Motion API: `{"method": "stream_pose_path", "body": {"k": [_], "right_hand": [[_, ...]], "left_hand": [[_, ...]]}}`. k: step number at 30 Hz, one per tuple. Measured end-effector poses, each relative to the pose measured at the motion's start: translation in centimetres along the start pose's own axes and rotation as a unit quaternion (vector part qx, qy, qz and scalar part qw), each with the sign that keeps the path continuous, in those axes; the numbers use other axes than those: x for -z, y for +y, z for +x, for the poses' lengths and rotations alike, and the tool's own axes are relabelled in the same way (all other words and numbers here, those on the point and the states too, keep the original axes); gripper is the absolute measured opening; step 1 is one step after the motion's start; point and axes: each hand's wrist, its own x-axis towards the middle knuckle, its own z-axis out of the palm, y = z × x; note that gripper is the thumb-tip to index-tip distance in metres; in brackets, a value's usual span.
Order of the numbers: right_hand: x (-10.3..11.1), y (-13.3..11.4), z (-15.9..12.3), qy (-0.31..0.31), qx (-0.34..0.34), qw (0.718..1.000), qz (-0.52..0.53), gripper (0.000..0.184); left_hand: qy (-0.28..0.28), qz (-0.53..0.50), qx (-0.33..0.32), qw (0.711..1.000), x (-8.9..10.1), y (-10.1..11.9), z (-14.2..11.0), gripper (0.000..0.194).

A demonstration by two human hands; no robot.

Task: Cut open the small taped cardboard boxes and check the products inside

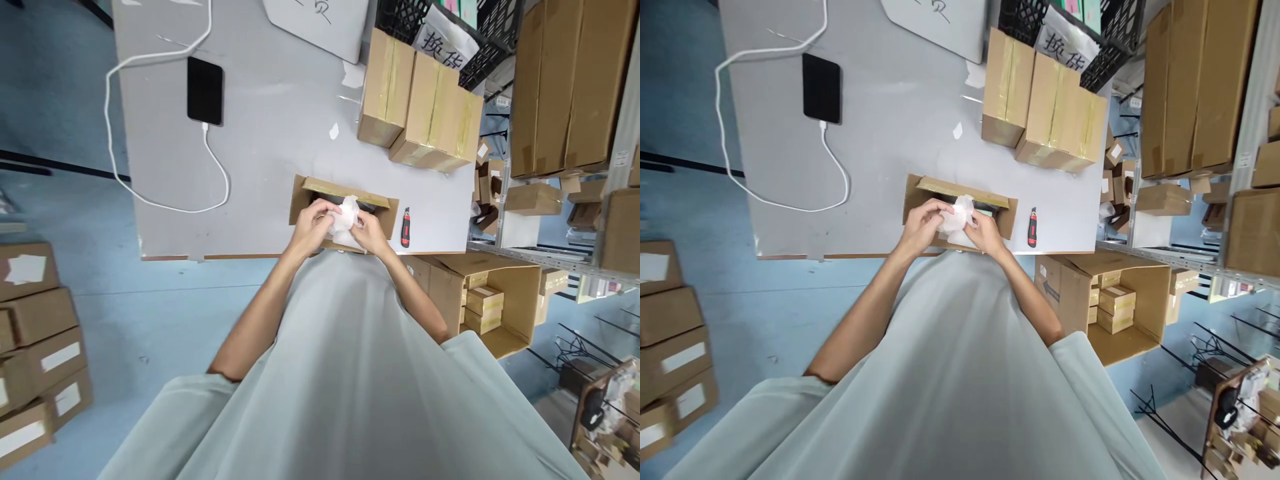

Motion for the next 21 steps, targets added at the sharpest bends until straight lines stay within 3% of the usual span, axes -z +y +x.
{"method": "stream_pose_path", "body": {"k": [3, 6, 10, 12, 15, 18, 21], "right_hand": [[-0.1, -1.2, -0.5, 0.001, 0.010, 0.998, 0.054, 0.046], [0.0, -2.6, -1.2, -0.002, 0.025, 0.998, 0.062, 0.053], [0.6, -5.1, -3.2, 0.010, 0.064, 0.995, -0.075, 0.035], [1.1, -6.3, -4.2, 0.004, 0.094, 0.983, -0.158, 0.028], [1.7, -7.5, -5.2, -0.005, 0.103, 0.972, -0.209, 0.035], [2.0, -7.4, -5.5, -0.011, 0.115, 0.973, -0.200, 0.064], [1.8, -5.8, -5.0, -0.072, 0.141, 0.963, -0.219, 0.071]], "left_hand": [[-0.018, 0.066, -0.061, 0.996, 0.3, 1.1, -1.3, 0.024], [0.006, 0.045, -0.055, 0.997, 0.3, 1.3, -2.0, 0.031], [0.064, 0.005, -0.017, 0.998, 0.0, 1.9, -2.6, 0.017], [0.061, 0.021, -0.050, 0.997, 0.1, 2.8, -3.1, 0.027], [0.049, 0.068, -0.094, 0.992, 0.5, 4.0, -3.9, 0.020], [0.075, 0.068, -0.051, 0.994, 1.0, 3.6, -3.5, 0.016], [0.037, 0.002, 0.079, 0.996, 1.1, 1.4, -1.9, 0.016]]}}
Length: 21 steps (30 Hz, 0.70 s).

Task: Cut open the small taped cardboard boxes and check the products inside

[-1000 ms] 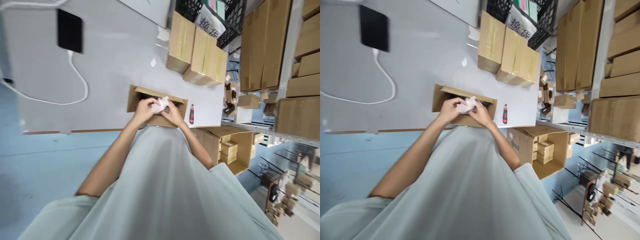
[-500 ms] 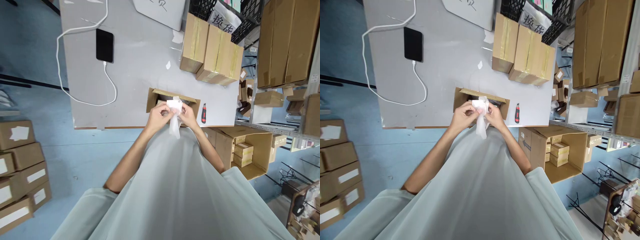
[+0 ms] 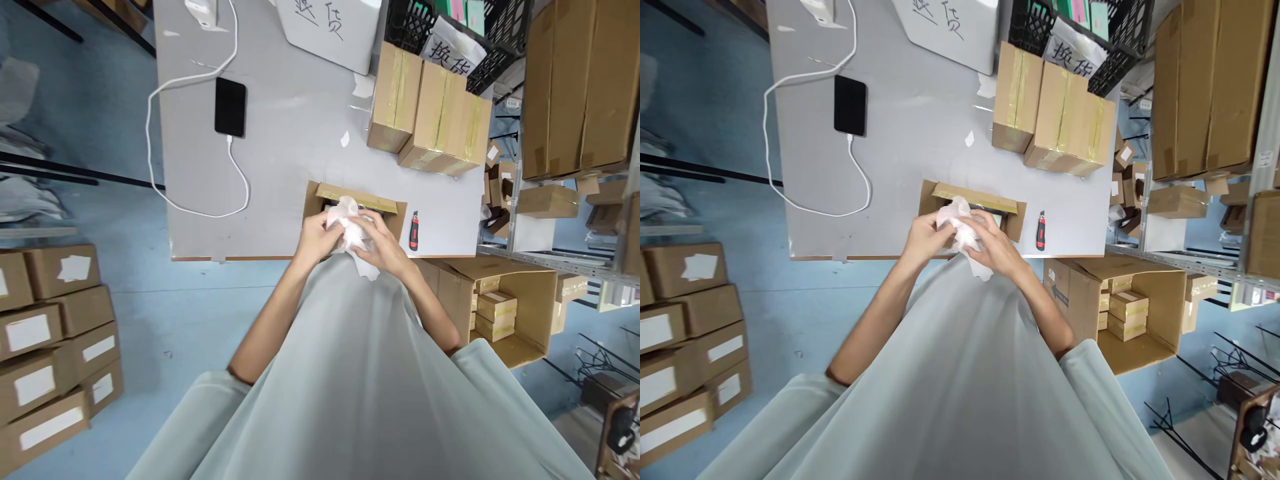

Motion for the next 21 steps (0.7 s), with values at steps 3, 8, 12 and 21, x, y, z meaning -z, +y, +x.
{"method": "stream_pose_path", "body": {"k": [3, 8, 12, 21], "right_hand": [[-1.1, 2.3, 1.1, -0.057, -0.025, 0.998, -0.024, 0.058], [-1.4, 5.4, 3.7, -0.053, -0.161, 0.981, -0.091, 0.043], [-0.8, 5.6, 5.2, -0.018, -0.254, 0.948, -0.191, 0.051], [-0.4, 5.4, 9.2, -0.060, -0.255, 0.907, -0.330, 0.046]], "left_hand": [[-0.104, -0.055, 0.108, 0.987, -0.3, -2.2, 2.1, 0.024], [-0.162, 0.076, 0.040, 0.983, -0.2, -4.3, 3.3, 0.047], [-0.138, 0.288, -0.045, 0.947, -0.8, -5.2, 4.8, 0.073], [-0.287, 0.519, -0.059, 0.803, -6.1, -5.4, 12.3, 0.062]]}}
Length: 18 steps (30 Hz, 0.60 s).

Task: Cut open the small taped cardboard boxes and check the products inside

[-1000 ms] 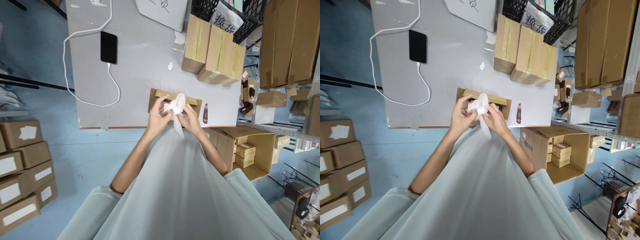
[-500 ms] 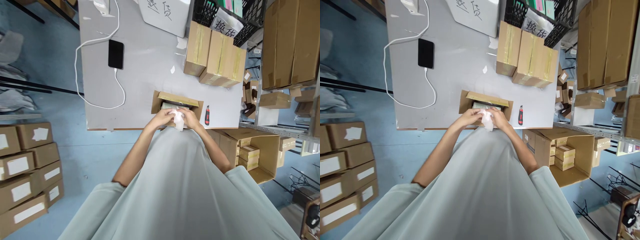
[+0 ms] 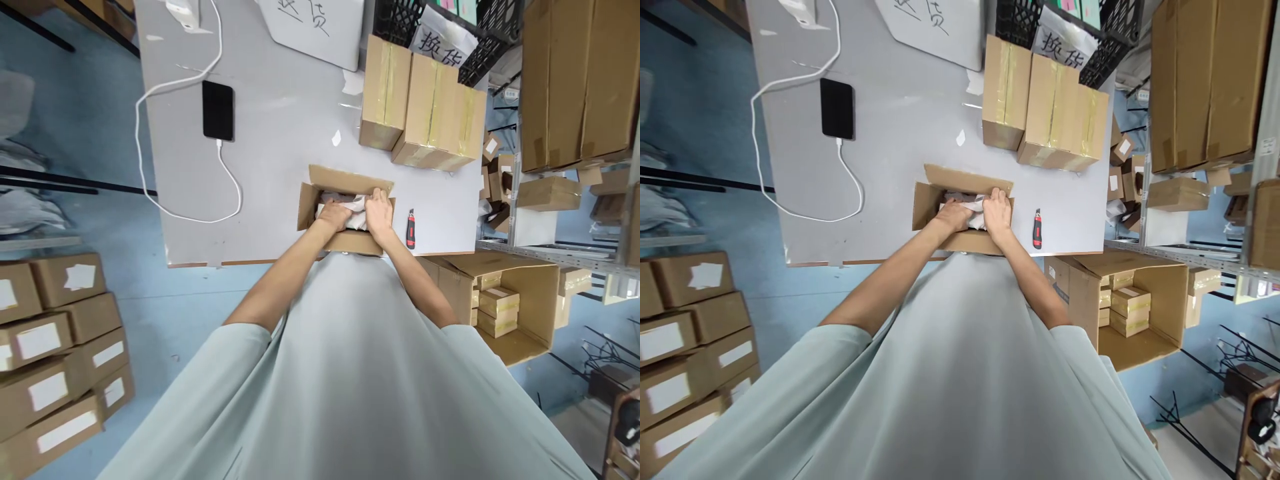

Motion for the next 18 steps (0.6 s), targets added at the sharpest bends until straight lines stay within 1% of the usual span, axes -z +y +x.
{"method": "stream_pose_path", "body": {"k": [2, 4, 6, 8, 11, 14, 18], "right_hand": [[0.1, -0.1, 0.0, -0.025, -0.009, 1.000, -0.013, 0.044], [0.0, -0.1, -0.1, -0.052, -0.020, 0.998, -0.012, 0.043], [-0.1, 0.1, -0.2, -0.067, -0.020, 0.998, -0.006, 0.043], [-0.1, 0.4, -0.3, -0.071, -0.009, 0.997, 0.004, 0.046], [0.2, 1.3, -0.3, -0.066, 0.009, 0.998, 0.024, 0.049], [0.8, 2.0, 0.1, -0.068, 0.033, 0.996, 0.046, 0.049], [1.4, 2.2, 1.1, -0.088, 0.088, 0.989, 0.074, 0.038]], "left_hand": [[0.001, 0.015, -0.001, 1.000, -0.1, 0.1, 0.1, 0.069], [0.011, 0.032, 0.011, 0.999, -0.3, 0.0, -0.3, 0.073], [0.031, 0.038, 0.023, 0.999, -0.3, -0.1, -1.1, 0.073], [0.063, 0.038, 0.016, 0.997, -0.2, -0.2, -2.3, 0.071], [0.128, 0.039, -0.018, 0.991, 0.4, -0.2, -4.9, 0.068], [0.175, 0.042, -0.031, 0.983, 1.3, 0.1, -8.1, 0.068], [0.219, 0.034, -0.042, 0.974, 2.2, 0.8, -12.4, 0.071]]}}
